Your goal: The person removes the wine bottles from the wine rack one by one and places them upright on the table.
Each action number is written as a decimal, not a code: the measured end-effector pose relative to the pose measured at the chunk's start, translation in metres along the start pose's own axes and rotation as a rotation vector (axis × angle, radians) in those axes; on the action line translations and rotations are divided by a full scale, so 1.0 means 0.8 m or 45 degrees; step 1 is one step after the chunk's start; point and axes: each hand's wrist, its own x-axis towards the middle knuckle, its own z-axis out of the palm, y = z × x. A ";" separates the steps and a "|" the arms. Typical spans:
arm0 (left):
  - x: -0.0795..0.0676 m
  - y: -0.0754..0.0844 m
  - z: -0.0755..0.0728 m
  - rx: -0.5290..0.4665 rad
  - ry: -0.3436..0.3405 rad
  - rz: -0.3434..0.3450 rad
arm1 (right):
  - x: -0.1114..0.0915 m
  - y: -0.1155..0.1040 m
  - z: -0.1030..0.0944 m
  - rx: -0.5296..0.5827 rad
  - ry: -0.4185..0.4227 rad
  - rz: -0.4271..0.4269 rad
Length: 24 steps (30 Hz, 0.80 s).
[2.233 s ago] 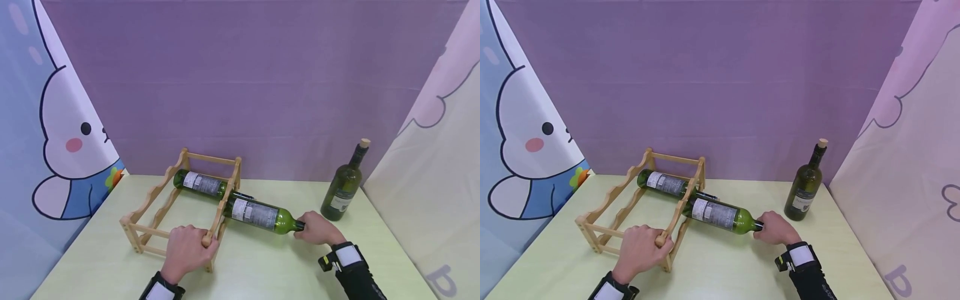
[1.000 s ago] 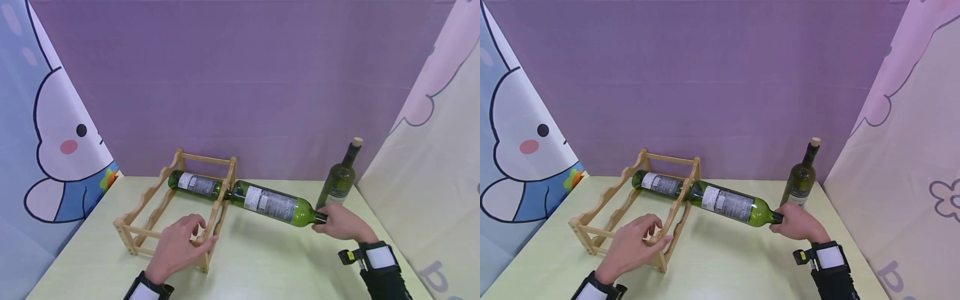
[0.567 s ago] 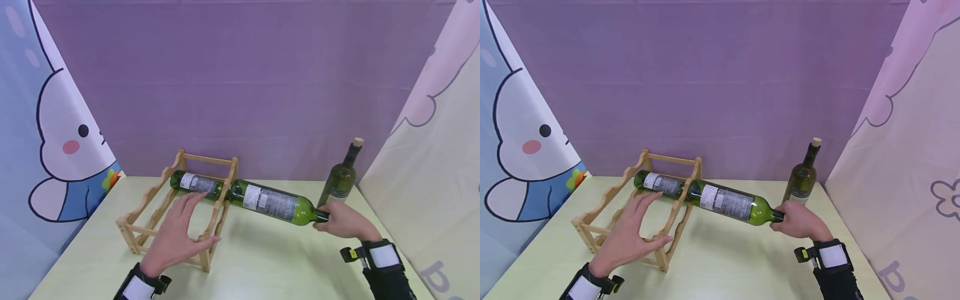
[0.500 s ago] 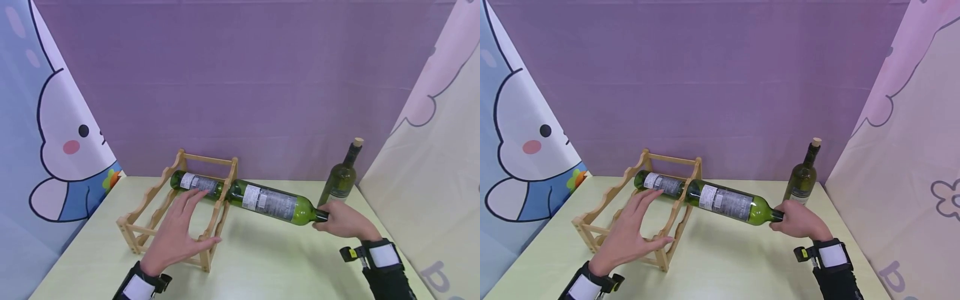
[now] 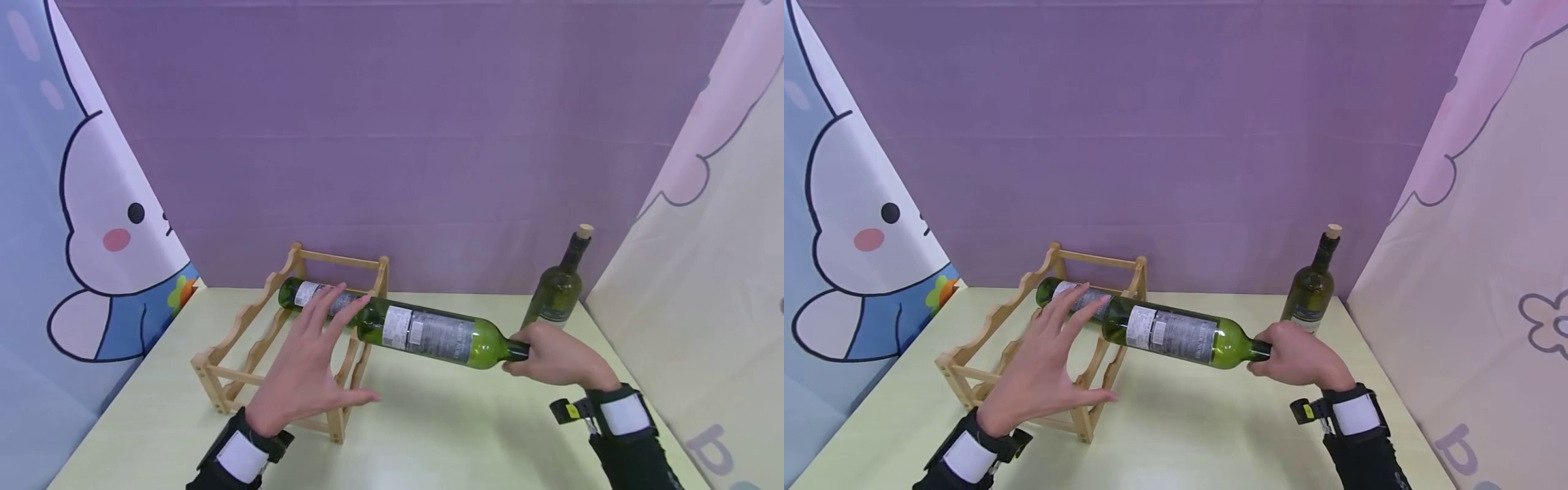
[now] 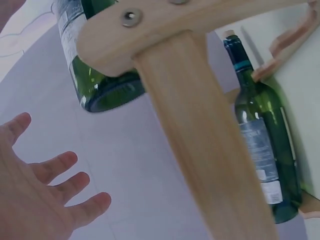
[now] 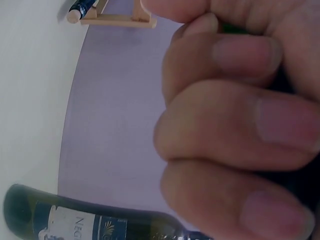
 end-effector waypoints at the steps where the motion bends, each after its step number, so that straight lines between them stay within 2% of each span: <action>1: 0.003 0.002 0.000 -0.005 -0.006 0.007 | -0.001 -0.003 0.000 -0.005 -0.002 -0.007; 9: 0.023 0.014 0.003 0.012 -0.013 0.078 | -0.001 -0.021 0.000 -0.027 -0.015 -0.051; 15: 0.037 0.024 0.007 0.027 -0.071 0.120 | 0.002 -0.036 0.001 -0.031 -0.025 -0.069; 19: 0.044 0.027 0.010 0.086 -0.097 0.156 | 0.004 -0.049 -0.001 -0.050 -0.013 -0.115; 24: 0.049 0.029 0.014 0.180 -0.140 0.183 | 0.005 -0.061 -0.003 -0.063 -0.024 -0.109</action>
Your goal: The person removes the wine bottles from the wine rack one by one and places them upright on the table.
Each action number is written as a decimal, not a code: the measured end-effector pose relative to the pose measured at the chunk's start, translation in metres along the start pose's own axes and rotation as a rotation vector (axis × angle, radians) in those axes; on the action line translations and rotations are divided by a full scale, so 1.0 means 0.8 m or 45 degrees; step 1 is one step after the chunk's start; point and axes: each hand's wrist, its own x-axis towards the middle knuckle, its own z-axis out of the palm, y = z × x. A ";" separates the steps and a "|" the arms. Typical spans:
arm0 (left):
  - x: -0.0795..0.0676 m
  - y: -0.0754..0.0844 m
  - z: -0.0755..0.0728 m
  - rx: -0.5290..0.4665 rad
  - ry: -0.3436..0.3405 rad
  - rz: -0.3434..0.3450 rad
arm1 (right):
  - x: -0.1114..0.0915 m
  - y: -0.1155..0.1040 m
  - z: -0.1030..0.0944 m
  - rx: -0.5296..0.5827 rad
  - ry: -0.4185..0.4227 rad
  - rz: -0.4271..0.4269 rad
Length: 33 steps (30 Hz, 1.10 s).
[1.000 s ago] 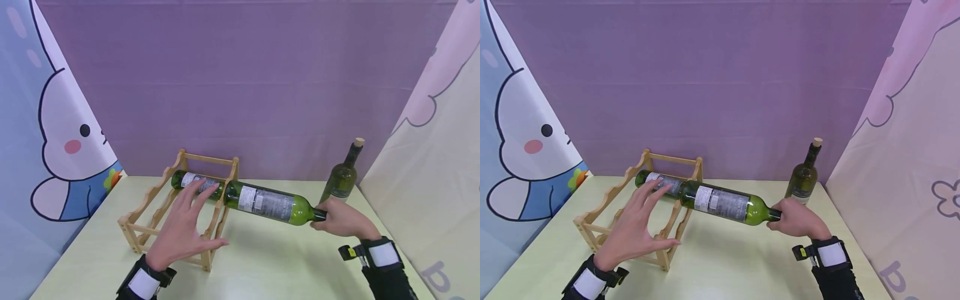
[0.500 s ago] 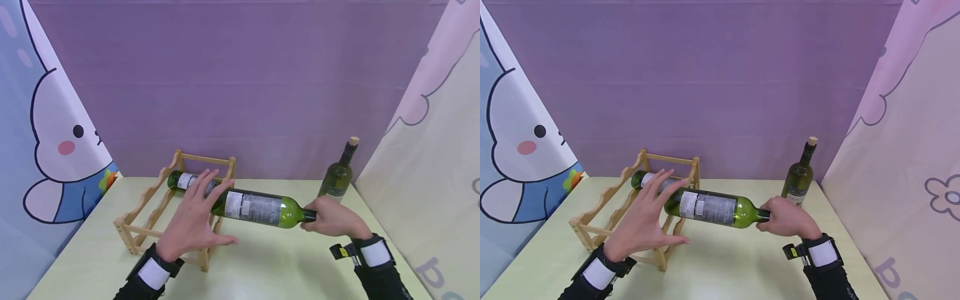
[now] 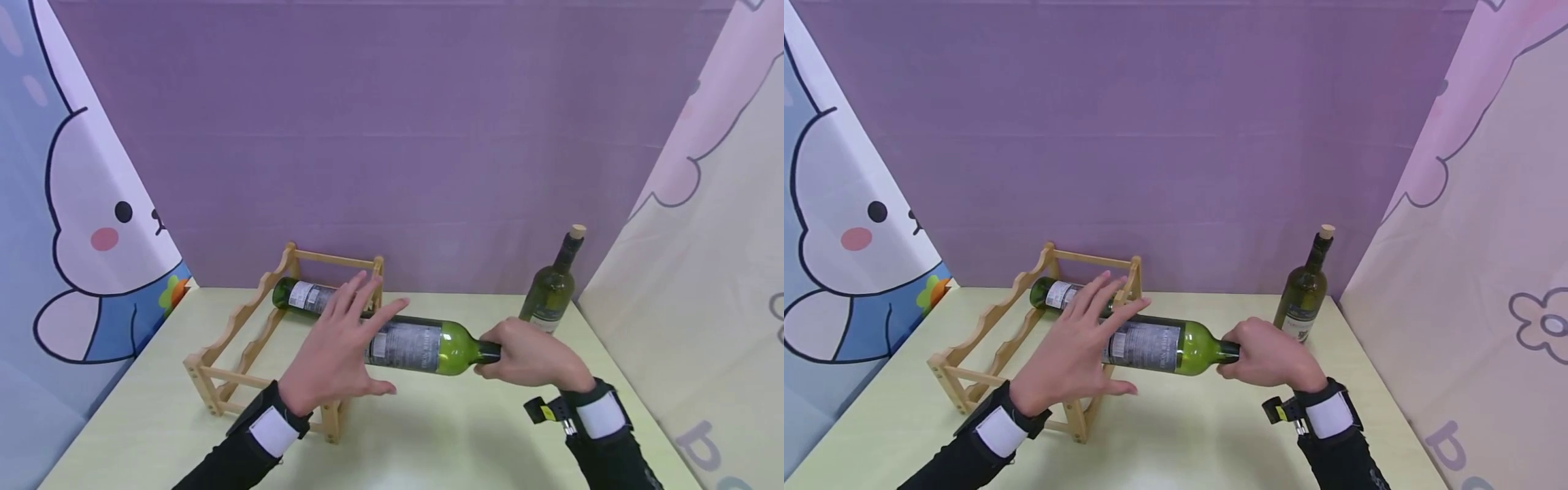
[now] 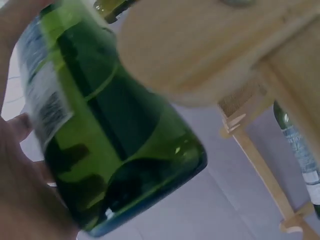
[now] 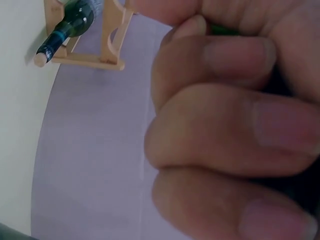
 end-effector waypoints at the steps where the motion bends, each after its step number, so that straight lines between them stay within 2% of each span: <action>1: 0.001 0.000 0.000 0.022 -0.005 0.002 | 0.000 -0.002 0.000 -0.002 -0.002 0.003; 7: 0.005 -0.001 0.001 0.180 0.011 0.029 | -0.001 -0.008 -0.003 -0.011 0.008 0.003; 14: 0.004 -0.003 0.004 0.143 0.041 0.045 | -0.004 -0.014 -0.003 -0.032 0.015 -0.016; 20: -0.002 -0.004 0.004 0.199 0.049 0.037 | 0.002 -0.015 0.000 -0.054 0.033 -0.049; 26: -0.011 -0.009 0.008 0.257 0.067 0.017 | 0.010 -0.011 -0.003 0.058 -0.028 -0.098; 29: -0.012 -0.012 0.009 0.244 0.080 0.000 | 0.006 -0.008 -0.010 0.124 0.035 -0.118; 33: -0.012 -0.012 0.008 0.204 0.084 -0.041 | -0.002 -0.005 -0.019 0.181 0.221 -0.169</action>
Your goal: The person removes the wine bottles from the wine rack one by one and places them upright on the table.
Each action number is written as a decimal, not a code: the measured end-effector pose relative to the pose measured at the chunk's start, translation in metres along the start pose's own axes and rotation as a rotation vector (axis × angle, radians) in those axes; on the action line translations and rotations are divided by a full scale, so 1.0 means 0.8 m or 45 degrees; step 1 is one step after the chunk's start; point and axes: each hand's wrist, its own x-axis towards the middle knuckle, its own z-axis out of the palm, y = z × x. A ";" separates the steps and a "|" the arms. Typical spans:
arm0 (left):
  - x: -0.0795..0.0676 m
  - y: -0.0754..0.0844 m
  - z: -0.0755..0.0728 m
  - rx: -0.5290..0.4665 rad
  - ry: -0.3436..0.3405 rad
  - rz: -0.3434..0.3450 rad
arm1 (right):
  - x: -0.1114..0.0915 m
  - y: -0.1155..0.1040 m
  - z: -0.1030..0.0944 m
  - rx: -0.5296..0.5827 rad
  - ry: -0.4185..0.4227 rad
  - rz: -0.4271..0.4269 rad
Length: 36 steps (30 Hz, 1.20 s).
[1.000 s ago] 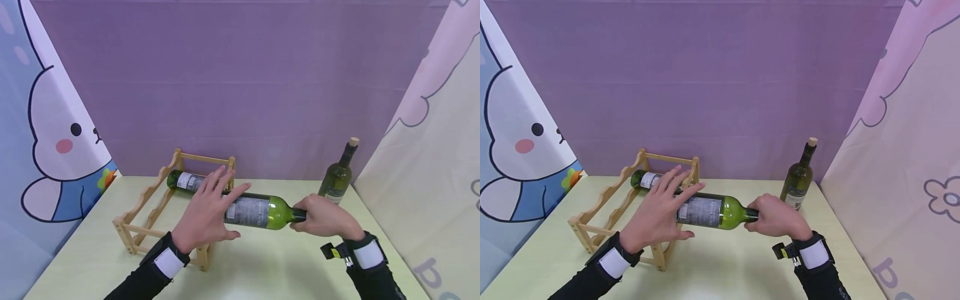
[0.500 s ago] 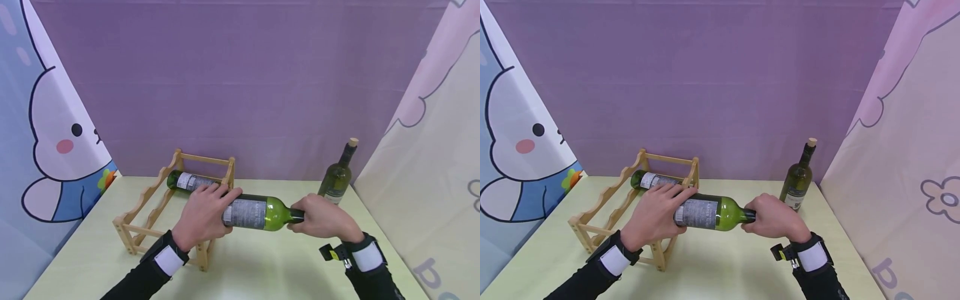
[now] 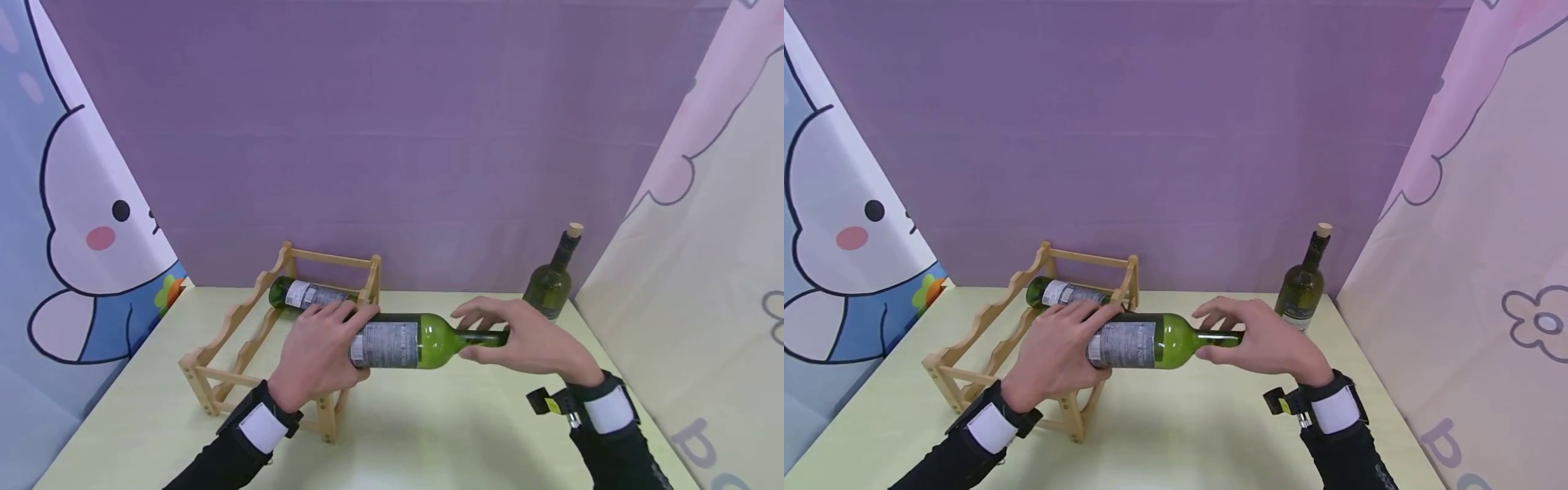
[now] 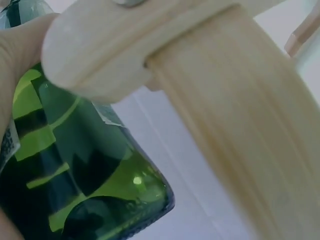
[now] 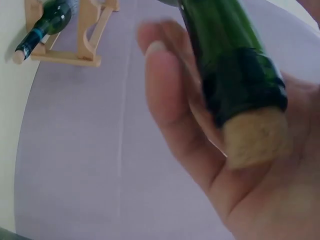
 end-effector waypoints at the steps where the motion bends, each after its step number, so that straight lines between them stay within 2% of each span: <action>1: 0.000 0.000 -0.001 -0.014 -0.003 -0.014 | -0.001 0.001 -0.001 0.015 0.048 -0.021; 6: -0.004 -0.003 -0.003 -0.112 -0.009 -0.084 | -0.005 0.007 -0.004 0.228 0.222 -0.098; 11: -0.008 -0.005 -0.002 -0.257 0.008 -0.164 | -0.006 0.007 -0.003 0.427 0.305 -0.132; 15: -0.010 -0.004 -0.003 -0.438 0.020 -0.262 | -0.004 0.007 0.003 0.551 0.287 -0.185; 18: -0.010 -0.001 -0.005 -0.526 0.031 -0.309 | -0.001 0.006 0.009 0.609 0.266 -0.256; 27: -0.005 0.005 -0.010 -0.647 0.067 -0.353 | 0.014 -0.004 0.024 0.709 0.264 -0.370; 36: 0.000 0.023 -0.015 -1.013 0.123 -0.434 | 0.023 -0.020 0.035 0.776 0.316 -0.463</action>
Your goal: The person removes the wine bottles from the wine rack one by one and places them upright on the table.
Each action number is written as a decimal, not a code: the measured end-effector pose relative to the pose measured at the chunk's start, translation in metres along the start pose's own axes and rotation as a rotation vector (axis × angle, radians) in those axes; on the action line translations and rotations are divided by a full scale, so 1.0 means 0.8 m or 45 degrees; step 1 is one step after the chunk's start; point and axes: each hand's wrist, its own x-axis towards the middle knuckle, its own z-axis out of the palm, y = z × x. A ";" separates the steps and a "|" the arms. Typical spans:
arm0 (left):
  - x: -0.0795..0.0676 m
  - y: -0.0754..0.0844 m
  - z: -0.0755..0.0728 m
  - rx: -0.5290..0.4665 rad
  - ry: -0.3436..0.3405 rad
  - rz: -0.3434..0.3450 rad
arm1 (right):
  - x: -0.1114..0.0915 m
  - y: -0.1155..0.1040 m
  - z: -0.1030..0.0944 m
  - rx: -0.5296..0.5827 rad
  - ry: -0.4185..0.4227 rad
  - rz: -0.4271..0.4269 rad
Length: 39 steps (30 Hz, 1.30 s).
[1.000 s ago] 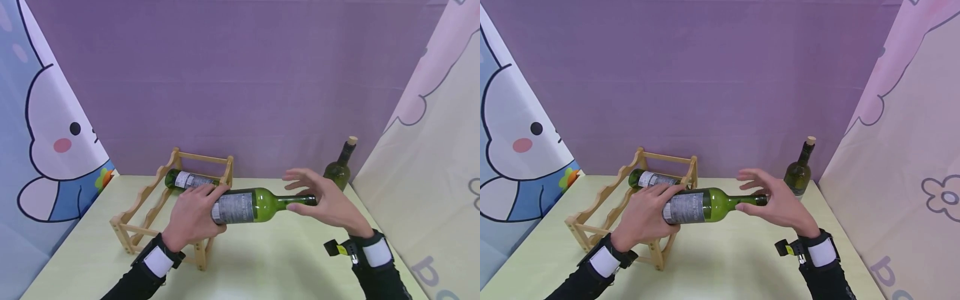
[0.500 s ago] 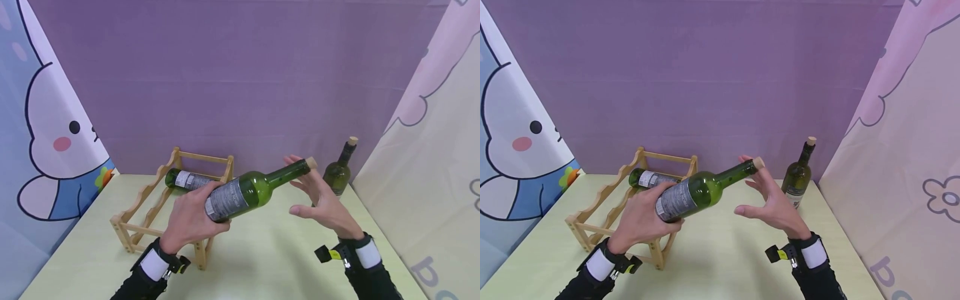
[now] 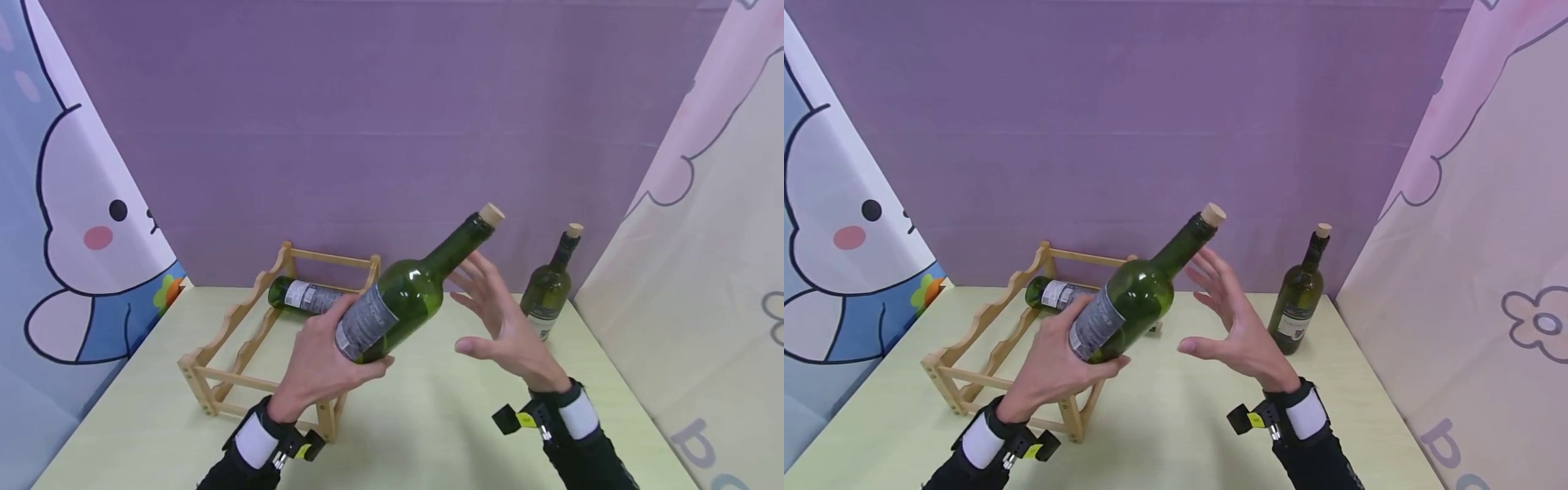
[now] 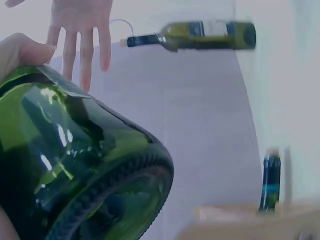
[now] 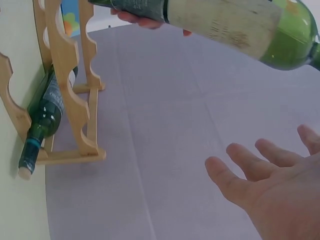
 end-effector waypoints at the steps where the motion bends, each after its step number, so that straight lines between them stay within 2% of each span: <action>1: -0.001 0.002 0.002 -0.060 -0.002 -0.012 | 0.001 0.000 0.002 0.006 0.008 -0.006; 7: -0.007 0.010 0.020 -0.392 -0.007 -0.066 | 0.006 -0.001 0.014 0.049 0.033 -0.025; 12: -0.013 0.017 0.037 -0.534 0.035 -0.070 | 0.013 -0.005 0.028 0.057 0.059 0.000; 16: -0.016 0.019 0.050 -0.606 0.037 -0.090 | 0.019 -0.010 0.037 0.086 0.090 0.035; 20: -0.022 0.018 0.061 -0.639 0.027 -0.166 | 0.028 -0.012 0.049 0.108 0.120 0.056; 26: -0.030 0.014 0.079 -0.659 0.011 -0.179 | 0.036 -0.011 0.065 0.142 0.152 0.037; 31: -0.035 0.010 0.089 -0.678 0.005 -0.224 | 0.039 -0.007 0.073 0.221 0.166 0.090; 39: -0.037 0.002 0.102 -0.592 0.006 -0.202 | 0.041 -0.004 0.080 0.342 0.160 0.144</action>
